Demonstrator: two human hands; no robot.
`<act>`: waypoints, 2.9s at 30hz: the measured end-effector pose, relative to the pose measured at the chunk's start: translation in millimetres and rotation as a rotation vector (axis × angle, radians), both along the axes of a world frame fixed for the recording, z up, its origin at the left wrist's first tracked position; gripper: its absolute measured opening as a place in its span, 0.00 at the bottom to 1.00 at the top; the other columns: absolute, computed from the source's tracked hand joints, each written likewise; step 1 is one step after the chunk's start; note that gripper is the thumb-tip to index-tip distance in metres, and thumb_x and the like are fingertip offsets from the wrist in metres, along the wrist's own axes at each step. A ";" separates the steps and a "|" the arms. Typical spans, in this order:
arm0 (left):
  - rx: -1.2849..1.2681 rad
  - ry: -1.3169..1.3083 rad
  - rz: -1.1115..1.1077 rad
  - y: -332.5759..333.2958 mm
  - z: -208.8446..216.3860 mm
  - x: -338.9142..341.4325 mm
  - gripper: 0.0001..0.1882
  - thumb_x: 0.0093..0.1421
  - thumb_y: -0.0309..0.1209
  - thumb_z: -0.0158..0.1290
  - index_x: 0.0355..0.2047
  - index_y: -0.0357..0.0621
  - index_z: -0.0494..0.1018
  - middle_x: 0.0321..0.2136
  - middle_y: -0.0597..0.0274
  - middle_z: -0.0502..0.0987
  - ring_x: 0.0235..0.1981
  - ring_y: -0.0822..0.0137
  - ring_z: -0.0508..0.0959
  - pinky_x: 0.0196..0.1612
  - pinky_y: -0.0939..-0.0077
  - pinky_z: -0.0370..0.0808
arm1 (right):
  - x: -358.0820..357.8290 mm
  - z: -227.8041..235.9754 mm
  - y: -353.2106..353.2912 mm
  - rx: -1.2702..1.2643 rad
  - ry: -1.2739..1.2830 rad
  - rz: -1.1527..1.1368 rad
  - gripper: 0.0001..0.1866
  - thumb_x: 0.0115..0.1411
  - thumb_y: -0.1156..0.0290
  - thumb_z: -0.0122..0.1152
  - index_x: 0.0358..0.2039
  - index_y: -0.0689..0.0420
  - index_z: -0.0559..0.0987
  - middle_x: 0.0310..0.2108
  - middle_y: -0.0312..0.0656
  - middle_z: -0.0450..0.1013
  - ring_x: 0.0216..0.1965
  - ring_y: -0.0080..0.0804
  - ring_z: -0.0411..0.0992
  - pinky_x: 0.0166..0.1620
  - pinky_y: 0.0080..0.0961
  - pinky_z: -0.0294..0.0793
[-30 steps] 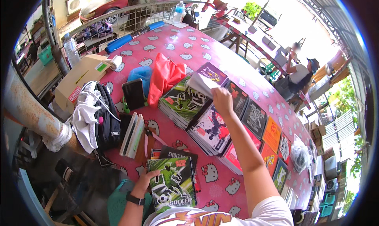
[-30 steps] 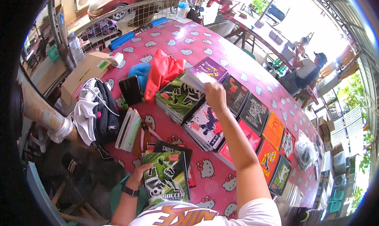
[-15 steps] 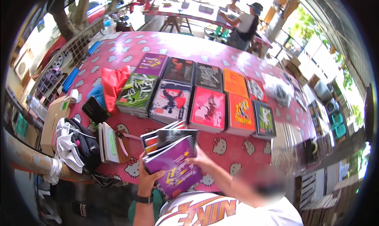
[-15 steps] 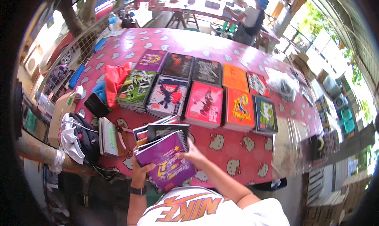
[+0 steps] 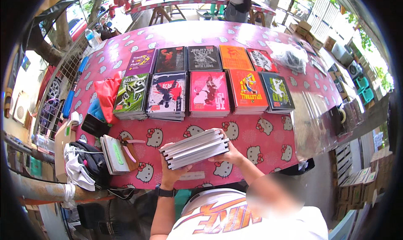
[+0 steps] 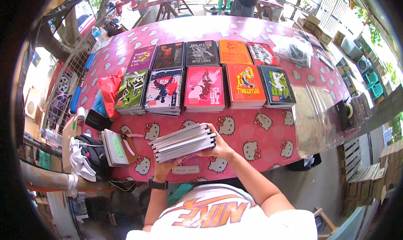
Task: The person places stacks of notebooks into plastic bags, seals them using adhesive tape, and places the packaged notebooks onto a growing pile.
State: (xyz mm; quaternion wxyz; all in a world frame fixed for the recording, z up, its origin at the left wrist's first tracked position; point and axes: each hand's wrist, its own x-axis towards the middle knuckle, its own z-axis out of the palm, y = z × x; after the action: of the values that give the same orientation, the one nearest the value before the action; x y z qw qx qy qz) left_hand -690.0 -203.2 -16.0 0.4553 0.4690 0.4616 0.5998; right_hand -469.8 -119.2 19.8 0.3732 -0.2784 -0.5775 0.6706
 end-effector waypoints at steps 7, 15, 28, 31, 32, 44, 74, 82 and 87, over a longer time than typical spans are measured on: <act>0.205 0.338 0.007 -2.8 -18.1 -2.7 0.48 0.37 0.36 0.69 0.55 0.44 0.53 0.51 0.58 0.60 0.53 0.63 0.61 0.59 0.65 0.57 | -1.7 -8.6 0.8 0.103 -0.032 0.062 0.48 0.34 0.71 0.73 0.56 0.53 0.56 0.53 0.40 0.59 0.55 0.32 0.57 0.58 0.31 0.56; -0.067 0.391 0.153 -3.0 -28.3 17.8 0.36 0.40 0.32 0.67 0.50 0.37 0.64 0.46 0.54 0.70 0.46 0.62 0.70 0.51 0.69 0.66 | 13.8 -18.5 4.2 -0.209 -0.077 0.015 0.48 0.36 0.76 0.74 0.57 0.55 0.56 0.47 0.38 0.66 0.50 0.26 0.63 0.55 0.29 0.63; 0.840 0.712 -0.236 66.9 140.4 278.4 0.20 0.41 0.39 0.62 0.34 0.50 0.71 0.35 0.65 0.75 0.37 0.61 0.74 0.50 0.57 0.61 | 321.5 37.4 -16.7 -1.038 0.646 0.013 0.27 0.58 0.54 0.51 0.51 0.61 0.68 0.48 0.45 0.70 0.47 0.32 0.71 0.49 0.30 0.71; 0.999 0.958 -0.348 69.3 142.0 379.4 0.18 0.41 0.36 0.61 0.36 0.59 0.74 0.42 0.67 0.72 0.49 0.62 0.68 0.62 0.52 0.46 | 415.3 57.9 -25.4 -0.852 0.456 -0.140 0.26 0.56 0.60 0.54 0.50 0.64 0.68 0.46 0.49 0.71 0.43 0.34 0.73 0.47 0.30 0.73; 0.953 0.907 -0.229 67.3 135.1 411.6 0.18 0.42 0.37 0.61 0.37 0.62 0.75 0.49 0.64 0.67 0.55 0.63 0.62 0.63 0.50 0.41 | 445.3 66.7 -26.4 -0.824 0.525 -0.139 0.25 0.54 0.65 0.53 0.49 0.67 0.68 0.43 0.49 0.72 0.40 0.34 0.75 0.45 0.28 0.75; -0.090 -0.203 -0.479 126.6 54.9 610.6 0.40 0.40 0.25 0.68 0.51 0.41 0.57 0.42 0.64 0.71 0.43 0.71 0.72 0.48 0.76 0.70 | 643.5 63.7 38.6 -0.056 -0.010 -0.394 0.48 0.37 0.82 0.58 0.61 0.57 0.51 0.51 0.40 0.62 0.49 0.26 0.63 0.50 0.23 0.63; -0.054 0.089 -0.183 113.0 -39.4 673.4 0.37 0.38 0.31 0.69 0.47 0.39 0.61 0.41 0.55 0.71 0.42 0.64 0.73 0.46 0.70 0.70 | 692.4 -32.5 65.1 0.124 -0.244 -0.328 0.43 0.33 0.76 0.76 0.53 0.61 0.65 0.44 0.39 0.71 0.45 0.24 0.67 0.50 0.25 0.68; -0.150 -0.046 -0.100 178.8 -14.1 679.2 0.28 0.47 0.42 0.63 0.41 0.34 0.69 0.33 0.59 0.76 0.32 0.68 0.76 0.37 0.75 0.73 | 687.2 -30.4 105.3 0.139 -0.343 -0.406 0.35 0.44 0.51 0.69 0.45 0.65 0.70 0.36 0.46 0.74 0.41 0.27 0.71 0.42 0.25 0.71; -0.703 -0.080 -0.156 189.6 -17.1 679.8 0.27 0.47 0.45 0.62 0.36 0.32 0.73 0.27 0.59 0.77 0.23 0.69 0.77 0.26 0.77 0.74 | 684.7 -48.5 117.8 -0.101 -0.812 -0.377 0.46 0.44 0.34 0.58 0.46 0.69 0.70 0.44 0.57 0.70 0.48 0.45 0.69 0.49 0.34 0.67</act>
State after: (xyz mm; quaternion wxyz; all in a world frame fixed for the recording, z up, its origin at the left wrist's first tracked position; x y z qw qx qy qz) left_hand -10.2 -13.6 -33.0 0.6510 0.2937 0.5841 0.3857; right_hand 214.9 -1.4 -28.7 0.2180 -0.6372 -0.5829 0.4546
